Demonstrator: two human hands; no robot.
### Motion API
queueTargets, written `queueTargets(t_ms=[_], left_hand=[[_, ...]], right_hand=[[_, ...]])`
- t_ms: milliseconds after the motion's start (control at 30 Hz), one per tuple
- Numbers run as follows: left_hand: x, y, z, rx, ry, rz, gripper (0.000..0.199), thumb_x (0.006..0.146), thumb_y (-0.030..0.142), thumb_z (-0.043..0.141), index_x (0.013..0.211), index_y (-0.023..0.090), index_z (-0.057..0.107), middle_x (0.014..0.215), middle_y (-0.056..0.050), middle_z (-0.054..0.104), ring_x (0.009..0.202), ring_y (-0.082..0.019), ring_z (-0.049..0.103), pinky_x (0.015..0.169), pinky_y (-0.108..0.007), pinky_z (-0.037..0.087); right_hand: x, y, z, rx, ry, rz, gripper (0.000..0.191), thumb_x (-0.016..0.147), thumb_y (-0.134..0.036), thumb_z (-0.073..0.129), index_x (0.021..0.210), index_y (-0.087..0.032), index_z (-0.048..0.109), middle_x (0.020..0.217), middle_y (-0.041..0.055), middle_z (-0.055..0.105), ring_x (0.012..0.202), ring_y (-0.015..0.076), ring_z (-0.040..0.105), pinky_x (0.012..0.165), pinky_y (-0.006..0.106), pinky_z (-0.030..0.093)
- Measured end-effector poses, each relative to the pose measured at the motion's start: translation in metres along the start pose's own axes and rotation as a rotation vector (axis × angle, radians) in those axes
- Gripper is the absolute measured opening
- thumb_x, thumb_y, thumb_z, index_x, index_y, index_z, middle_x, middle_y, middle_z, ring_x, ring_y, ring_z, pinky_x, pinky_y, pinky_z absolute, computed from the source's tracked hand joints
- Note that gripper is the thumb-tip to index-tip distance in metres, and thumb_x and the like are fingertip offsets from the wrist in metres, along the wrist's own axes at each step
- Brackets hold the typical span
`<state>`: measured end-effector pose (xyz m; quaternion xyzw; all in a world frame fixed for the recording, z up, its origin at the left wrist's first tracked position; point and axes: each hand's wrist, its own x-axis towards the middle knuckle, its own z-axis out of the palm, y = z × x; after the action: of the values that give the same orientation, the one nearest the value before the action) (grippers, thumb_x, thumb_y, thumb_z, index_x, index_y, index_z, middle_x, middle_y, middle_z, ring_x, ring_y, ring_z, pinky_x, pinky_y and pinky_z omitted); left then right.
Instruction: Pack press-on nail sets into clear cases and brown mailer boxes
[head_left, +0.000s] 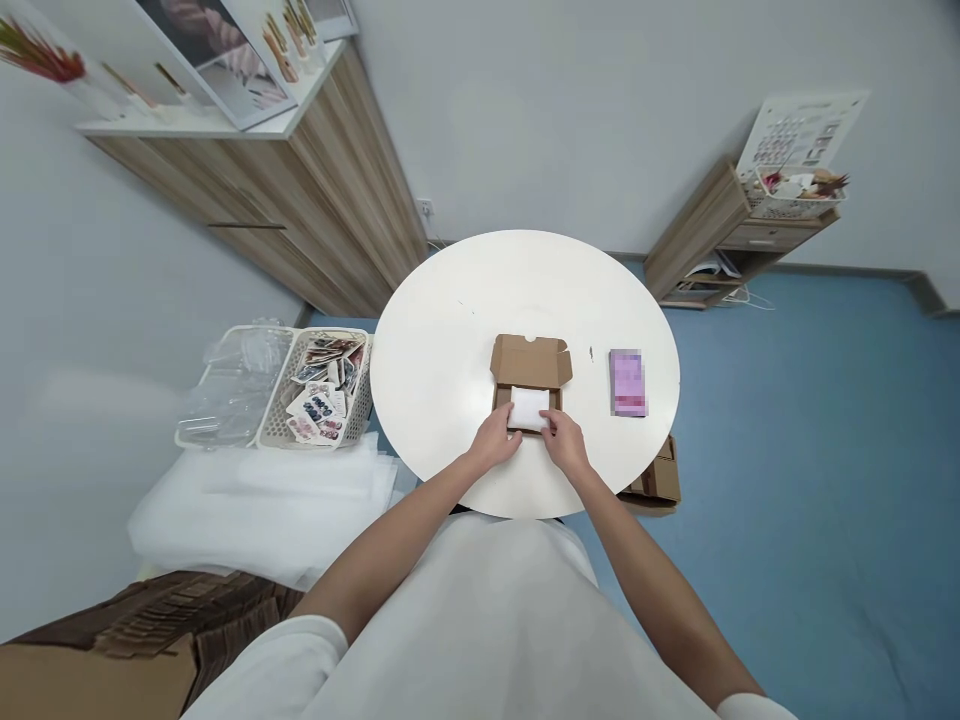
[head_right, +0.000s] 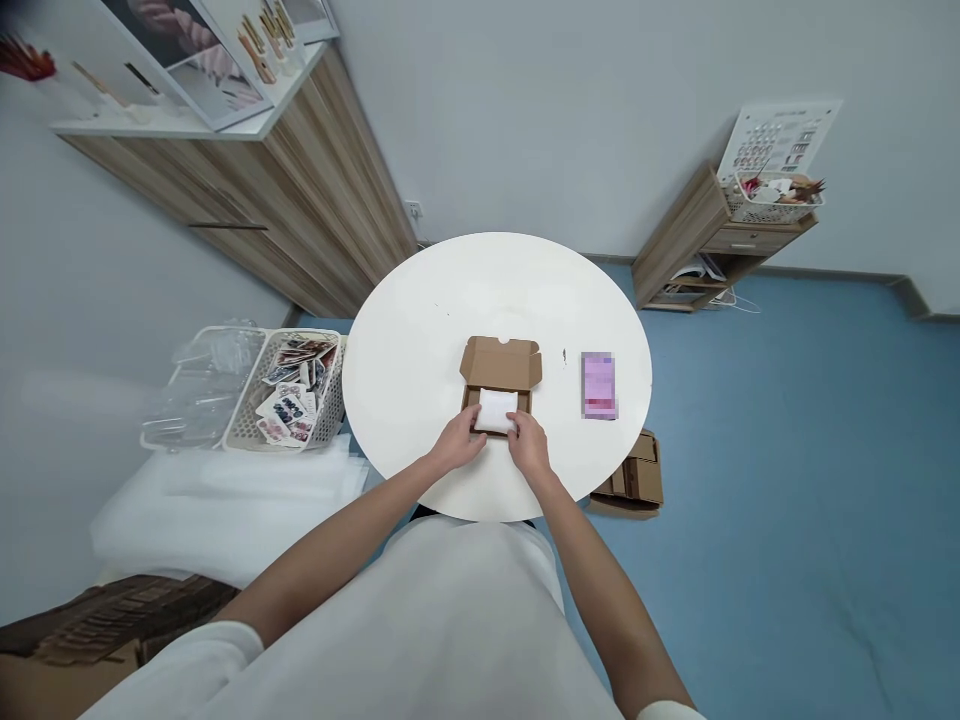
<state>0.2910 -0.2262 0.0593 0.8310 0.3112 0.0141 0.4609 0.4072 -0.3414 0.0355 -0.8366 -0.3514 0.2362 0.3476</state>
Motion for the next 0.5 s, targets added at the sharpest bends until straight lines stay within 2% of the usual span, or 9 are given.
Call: queueTargets(t_ms=[133, 233, 333, 433, 500], left_hand=[[0.002, -0.001, 0.006, 0.355, -0.052, -0.073, 0.056, 0.067, 0.022, 0.048, 0.122, 0.015, 0.036, 0.116, -0.011, 0.051, 0.107, -0.029, 0.042, 0.086, -0.042, 0.034], [0.0, 0.001, 0.009, 0.482, -0.077, -0.09, 0.059, 0.065, 0.021, 0.046, 0.123, 0.018, 0.034, 0.118, -0.009, 0.049, 0.109, -0.03, 0.038, 0.085, -0.044, 0.03], [-0.003, 0.001, 0.011, 0.556, -0.098, -0.077, 0.062, 0.064, 0.018, 0.045, 0.125, 0.019, 0.031, 0.118, -0.009, 0.048, 0.11, -0.029, 0.034, 0.086, -0.044, 0.027], [-0.005, 0.0, 0.012, 0.639, -0.104, -0.035, 0.061, 0.065, 0.016, 0.044, 0.125, 0.021, 0.032, 0.119, -0.009, 0.047, 0.112, -0.028, 0.031, 0.089, -0.047, 0.022], [-0.006, -0.001, 0.013, 0.697, -0.087, -0.013, 0.06, 0.065, 0.015, 0.044, 0.124, 0.022, 0.034, 0.122, -0.01, 0.043, 0.113, -0.028, 0.029, 0.09, -0.048, 0.019]], right_hand=[[0.002, 0.002, 0.003, -0.141, -0.098, -0.02, 0.037, 0.074, -0.009, 0.04, 0.108, -0.018, 0.051, 0.112, 0.006, 0.054, 0.102, 0.0174, 0.05, 0.087, 0.032, 0.04], [0.004, 0.0, 0.006, -0.237, -0.157, -0.025, 0.038, 0.077, -0.007, 0.037, 0.112, -0.018, 0.048, 0.115, 0.007, 0.051, 0.1, 0.017, 0.05, 0.083, 0.029, 0.039], [0.005, -0.004, 0.007, -0.357, -0.216, -0.016, 0.035, 0.08, -0.007, 0.035, 0.109, -0.018, 0.048, 0.109, 0.0077, 0.054, 0.092, 0.0171, 0.053, 0.073, 0.027, 0.04], [0.005, -0.007, 0.005, -0.499, -0.259, -0.035, 0.025, 0.084, -0.016, 0.034, 0.101, -0.019, 0.052, 0.099, 0.0088, 0.056, 0.085, 0.019, 0.052, 0.065, 0.028, 0.038], [0.003, -0.008, 0.004, -0.563, -0.243, -0.067, 0.023, 0.085, -0.026, 0.036, 0.098, -0.02, 0.053, 0.098, 0.0095, 0.055, 0.088, 0.021, 0.05, 0.065, 0.029, 0.037]])
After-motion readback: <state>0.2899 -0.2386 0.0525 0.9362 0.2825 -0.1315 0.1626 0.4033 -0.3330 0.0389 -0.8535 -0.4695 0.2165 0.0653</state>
